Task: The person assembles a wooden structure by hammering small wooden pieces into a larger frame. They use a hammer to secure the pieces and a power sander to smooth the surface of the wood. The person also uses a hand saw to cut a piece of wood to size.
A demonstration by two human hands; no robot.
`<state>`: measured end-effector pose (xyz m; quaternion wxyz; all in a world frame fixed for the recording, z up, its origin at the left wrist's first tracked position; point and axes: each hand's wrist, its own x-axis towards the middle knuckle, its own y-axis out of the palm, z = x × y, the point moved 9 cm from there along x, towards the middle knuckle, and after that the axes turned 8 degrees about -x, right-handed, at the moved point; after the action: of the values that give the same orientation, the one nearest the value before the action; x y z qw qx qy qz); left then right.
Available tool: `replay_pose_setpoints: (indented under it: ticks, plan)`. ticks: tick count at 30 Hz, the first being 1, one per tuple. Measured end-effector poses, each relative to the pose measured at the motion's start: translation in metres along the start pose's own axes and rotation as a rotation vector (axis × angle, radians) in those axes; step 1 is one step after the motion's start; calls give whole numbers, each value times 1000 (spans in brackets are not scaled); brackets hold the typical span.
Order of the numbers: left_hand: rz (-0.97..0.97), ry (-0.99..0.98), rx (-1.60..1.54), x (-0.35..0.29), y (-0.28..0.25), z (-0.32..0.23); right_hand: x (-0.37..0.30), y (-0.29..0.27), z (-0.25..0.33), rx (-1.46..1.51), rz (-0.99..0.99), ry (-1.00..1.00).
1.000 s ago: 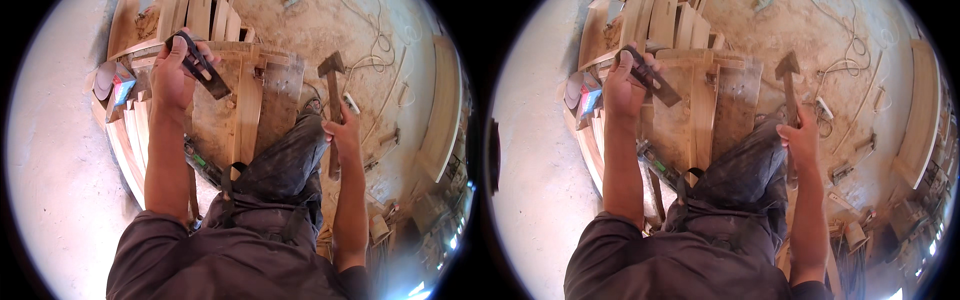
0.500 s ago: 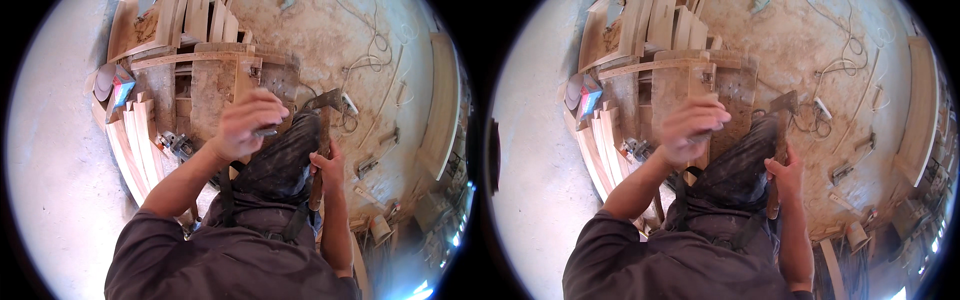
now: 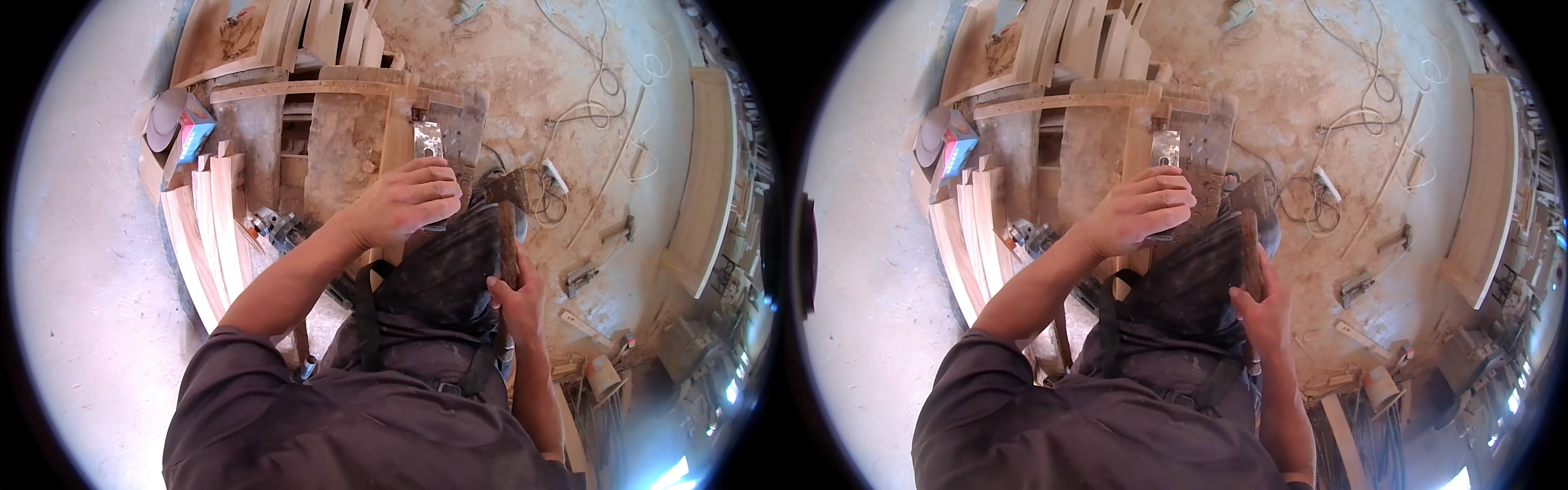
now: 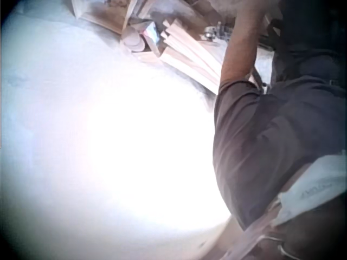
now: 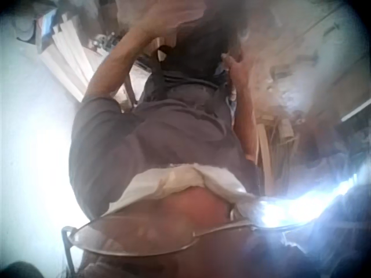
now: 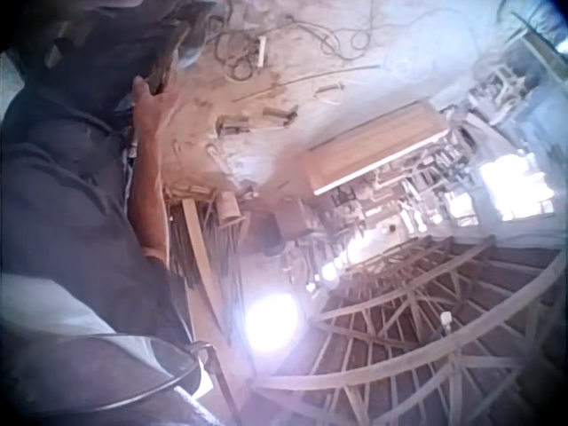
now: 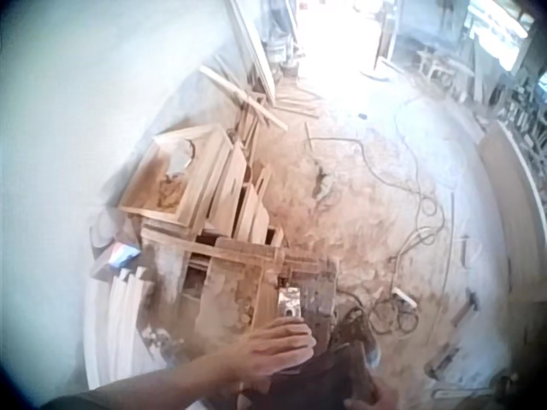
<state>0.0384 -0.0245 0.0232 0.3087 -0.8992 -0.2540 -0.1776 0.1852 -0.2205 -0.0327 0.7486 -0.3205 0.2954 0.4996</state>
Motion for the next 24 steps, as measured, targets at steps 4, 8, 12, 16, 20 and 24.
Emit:
replay_pose_setpoints:
  ticks: [4,8,12,16,20,24]
  plan:
    - [29,-23,11,5,-4,0,-14,-14,10,-255,-169,-294]
    - [27,-36,13,3,0,9,-29,-19,41,-483,-267,-520]
    - [46,26,90,-4,3,12,-21,-18,51,-673,-265,-652]
    - [19,34,99,-9,-3,15,-26,14,89,-880,-144,-1050]
    - [5,59,78,-8,-5,16,0,32,92,-1016,-137,-1092]
    - [57,98,97,-11,-4,19,-2,39,98,-1022,-142,-1050]
